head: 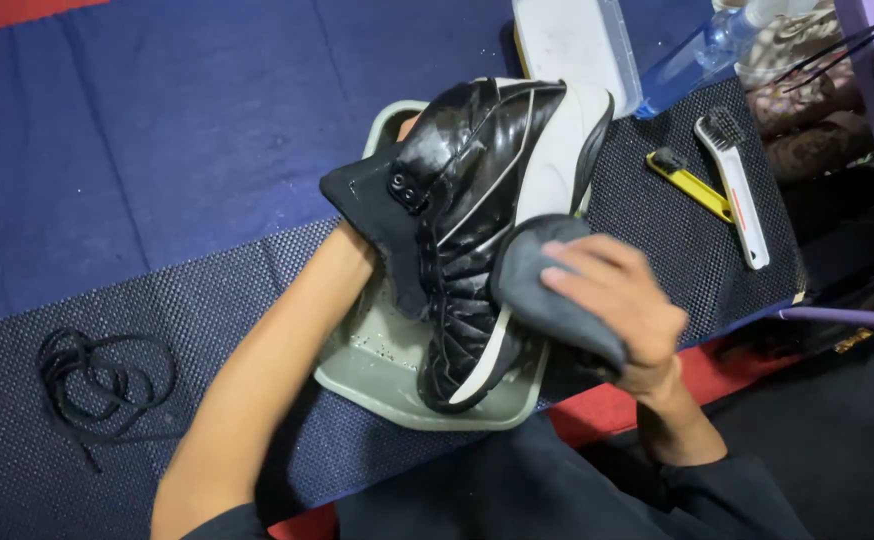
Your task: Cleaning a sneaker using a brush and cloth with cleaning solution
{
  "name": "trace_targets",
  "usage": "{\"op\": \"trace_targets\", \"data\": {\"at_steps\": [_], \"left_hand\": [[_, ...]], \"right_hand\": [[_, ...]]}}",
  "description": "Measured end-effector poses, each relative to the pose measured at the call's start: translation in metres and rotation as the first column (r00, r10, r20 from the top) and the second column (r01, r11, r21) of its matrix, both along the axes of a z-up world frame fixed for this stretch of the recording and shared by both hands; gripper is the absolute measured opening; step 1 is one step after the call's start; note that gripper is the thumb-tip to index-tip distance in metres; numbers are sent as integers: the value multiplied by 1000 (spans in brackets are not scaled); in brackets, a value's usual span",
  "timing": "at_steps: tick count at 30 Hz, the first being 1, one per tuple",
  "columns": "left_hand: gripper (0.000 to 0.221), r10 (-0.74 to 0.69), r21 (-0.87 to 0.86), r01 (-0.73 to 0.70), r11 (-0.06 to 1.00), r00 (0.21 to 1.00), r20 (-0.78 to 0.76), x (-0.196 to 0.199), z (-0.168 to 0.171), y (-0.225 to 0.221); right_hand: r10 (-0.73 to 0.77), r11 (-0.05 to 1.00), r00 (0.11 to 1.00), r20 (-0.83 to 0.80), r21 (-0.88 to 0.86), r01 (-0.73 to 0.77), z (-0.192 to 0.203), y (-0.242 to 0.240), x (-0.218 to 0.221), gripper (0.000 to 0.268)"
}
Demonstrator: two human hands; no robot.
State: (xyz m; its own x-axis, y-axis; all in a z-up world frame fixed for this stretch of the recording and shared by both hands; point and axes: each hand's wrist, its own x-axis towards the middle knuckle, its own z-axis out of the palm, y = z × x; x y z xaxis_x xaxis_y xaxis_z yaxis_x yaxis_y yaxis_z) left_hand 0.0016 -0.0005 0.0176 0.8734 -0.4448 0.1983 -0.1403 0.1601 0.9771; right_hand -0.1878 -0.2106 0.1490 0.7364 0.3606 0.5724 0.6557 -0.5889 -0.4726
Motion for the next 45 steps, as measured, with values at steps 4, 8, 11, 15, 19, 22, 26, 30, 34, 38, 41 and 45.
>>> {"op": "trace_targets", "data": {"at_steps": [4, 8, 11, 15, 19, 22, 26, 30, 34, 38, 41, 45], "left_hand": [[26, 39, 15, -39, 999, 999, -29, 0, 5, 4], [17, 51, -53, -57, 997, 993, -111, 3, 11, 1], [15, -18, -110, 10, 994, 997, -73, -1, 29, 3], [27, 21, 53, -13, 998, 987, -158, 15, 28, -9], [26, 33, 14, -30, 999, 971, -236, 9, 33, -11], [32, 13, -61, -24, 998, 986, -164, 9, 21, -11], [40, -42, -74, 22, 997, 961, -274, 2, 31, -4], [30, -12, 5, 14, 1000, 950, -312, 8, 36, -4], [25, 22, 44, -9, 999, 954, -298, 8, 39, -8], [26, 85, 183, -23, 983, 938, -337, 17, 36, 2], [28, 99, 298, -8, 954, 952, -291, 26, 44, 15], [32, 102, 414, 7, 910, 965, -242, 26, 79, 35]], "right_hand": [[275, 958, 931, -242, 156, -242, 10, 9, -13, 41], [214, 916, 952, -219, 383, -118, 18, -2, -28, 78], [61, 955, 998, 33, 288, -68, 19, -23, 14, 57], [-139, 982, 890, 433, 175, 68, 27, -45, 59, 41], [-64, 918, 950, 307, -356, 177, 17, -31, 62, 43], [-10, 882, 953, 303, -446, 152, -6, -18, 32, 24], [226, 922, 965, -135, -291, -256, -15, -27, 10, 43], [139, 977, 987, -82, -152, -151, 17, -40, 15, 34], [-111, 961, 954, 279, -216, 175, 28, -51, 33, 66], [-43, 980, 985, 165, -185, 74, 34, -31, 39, 73], [-5, 998, 997, 76, -57, 9, 29, -22, 36, 30], [-69, 993, 998, -4, 97, 69, 14, -40, 33, 42]]}}
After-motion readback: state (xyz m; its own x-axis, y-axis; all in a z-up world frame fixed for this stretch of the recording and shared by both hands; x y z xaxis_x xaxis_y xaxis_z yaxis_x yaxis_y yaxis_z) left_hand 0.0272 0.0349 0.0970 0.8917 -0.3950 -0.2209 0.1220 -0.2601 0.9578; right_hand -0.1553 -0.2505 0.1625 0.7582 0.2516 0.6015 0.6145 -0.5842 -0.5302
